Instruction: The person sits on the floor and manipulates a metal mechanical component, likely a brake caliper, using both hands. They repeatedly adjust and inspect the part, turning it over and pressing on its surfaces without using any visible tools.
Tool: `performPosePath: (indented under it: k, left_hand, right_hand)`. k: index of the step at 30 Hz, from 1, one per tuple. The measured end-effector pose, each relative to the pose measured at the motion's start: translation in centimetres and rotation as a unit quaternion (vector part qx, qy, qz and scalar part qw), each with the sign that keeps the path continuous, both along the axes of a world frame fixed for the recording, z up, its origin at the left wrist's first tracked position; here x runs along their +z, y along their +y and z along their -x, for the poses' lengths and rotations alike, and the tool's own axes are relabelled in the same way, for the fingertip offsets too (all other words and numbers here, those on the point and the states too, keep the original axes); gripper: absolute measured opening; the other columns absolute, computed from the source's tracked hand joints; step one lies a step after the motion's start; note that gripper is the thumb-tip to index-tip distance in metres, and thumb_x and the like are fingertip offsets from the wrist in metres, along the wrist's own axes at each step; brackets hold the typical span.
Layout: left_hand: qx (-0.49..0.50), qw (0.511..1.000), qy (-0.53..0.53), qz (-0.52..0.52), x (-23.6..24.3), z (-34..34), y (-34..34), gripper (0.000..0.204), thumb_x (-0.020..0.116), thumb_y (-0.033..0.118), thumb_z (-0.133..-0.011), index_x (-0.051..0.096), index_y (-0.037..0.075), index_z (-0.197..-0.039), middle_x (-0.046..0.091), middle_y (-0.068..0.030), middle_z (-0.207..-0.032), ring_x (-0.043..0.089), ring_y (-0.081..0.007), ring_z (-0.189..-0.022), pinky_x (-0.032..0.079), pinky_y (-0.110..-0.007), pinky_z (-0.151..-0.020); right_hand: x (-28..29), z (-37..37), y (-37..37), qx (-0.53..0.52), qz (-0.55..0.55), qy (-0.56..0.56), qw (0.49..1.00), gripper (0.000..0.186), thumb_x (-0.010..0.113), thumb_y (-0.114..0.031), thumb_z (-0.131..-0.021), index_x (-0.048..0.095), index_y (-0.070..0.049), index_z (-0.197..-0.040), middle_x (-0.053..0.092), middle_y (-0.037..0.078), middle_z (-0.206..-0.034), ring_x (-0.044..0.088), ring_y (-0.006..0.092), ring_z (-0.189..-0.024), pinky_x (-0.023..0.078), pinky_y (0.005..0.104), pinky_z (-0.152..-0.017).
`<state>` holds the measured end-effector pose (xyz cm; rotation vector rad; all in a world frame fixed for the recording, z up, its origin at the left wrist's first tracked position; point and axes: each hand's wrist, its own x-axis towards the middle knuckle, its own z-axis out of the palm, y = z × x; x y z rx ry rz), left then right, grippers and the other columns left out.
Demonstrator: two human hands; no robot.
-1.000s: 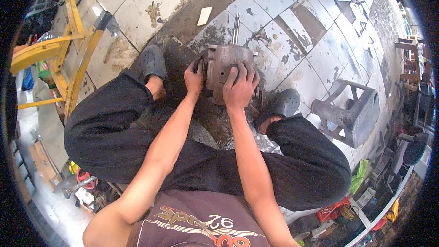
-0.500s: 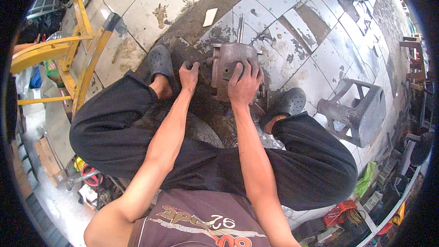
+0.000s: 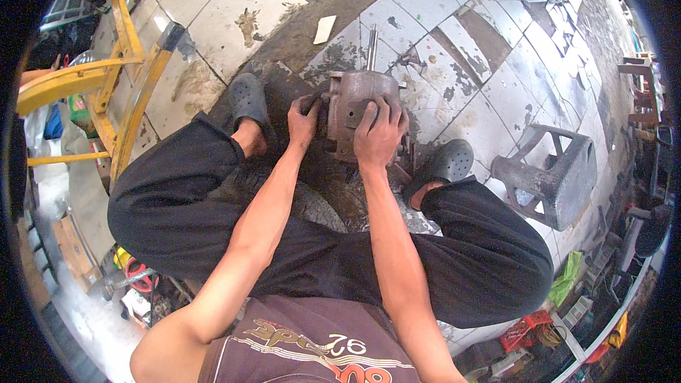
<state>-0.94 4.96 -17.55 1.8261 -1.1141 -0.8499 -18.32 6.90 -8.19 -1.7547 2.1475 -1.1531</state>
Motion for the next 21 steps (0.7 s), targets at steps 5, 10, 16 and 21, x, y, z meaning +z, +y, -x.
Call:
performPosePath:
  k: [5, 10, 16, 21]
  left_hand:
    - [0.049, 0.982, 0.183, -0.002, -0.5, 1.2, 0.2, 0.036, 0.073, 0.027, -0.095, 0.068, -0.003, -0.115, 0.071, -0.0174, -0.109, 0.068, -0.0232, -0.1, 0.053, -0.038, -0.087]
    - [0.051, 0.995, 0.075, -0.029, -0.5, 1.1, 0.8, 0.036, 0.072, 0.023, -0.096, 0.066, -0.003, -0.12, 0.071, -0.0183, -0.107, 0.069, -0.0253, -0.099, 0.053, -0.038, -0.087]
    - [0.022, 0.997, 0.067, -0.01, 0.0, 0.9, 1.0, 0.031, 0.069, 0.016, -0.095, 0.067, -0.002, -0.119, 0.072, -0.0161, -0.106, 0.07, -0.0274, -0.098, 0.053, -0.038, -0.087]
    - [0.005, 0.995, 0.093, -0.048, 1.8, -0.1, 0.5, 0.029, 0.07, 0.015, -0.094, 0.069, -0.002, -0.117, 0.073, -0.0143, -0.111, 0.07, -0.0234, -0.099, 0.053, -0.036, -0.085]
  right_hand:
    - [0.0, 0.3, 0.0, 0.004, -0.004, -0.001, 1.0, 0.025, 0.055, -0.022, -0.101, 0.066, -0.005, -0.116, 0.061, 0.016, -0.123, 0.052, 0.0401, -0.12, 0.037, 0.0519, -0.108]
    - [0.0, 0.3, 0.0, 0.0, 0.004, 0.002, 1.0, 0.025, 0.055, -0.023, -0.101, 0.066, -0.005, -0.115, 0.062, 0.016, -0.122, 0.052, 0.0397, -0.12, 0.037, 0.0517, -0.108]
    - [-0.1, 0.3, 0.0, -0.004, -0.005, -0.001, 1.0, 0.025, 0.055, -0.024, -0.102, 0.066, -0.006, -0.116, 0.061, 0.016, -0.122, 0.052, 0.0402, -0.119, 0.037, 0.0518, -0.108]
    - [-0.3, 0.4, 0.0, -0.001, 0.003, -0.002, 1.0, 0.026, 0.054, -0.024, -0.102, 0.066, -0.006, -0.116, 0.061, 0.016, -0.123, 0.052, 0.0397, -0.119, 0.037, 0.0517, -0.108]
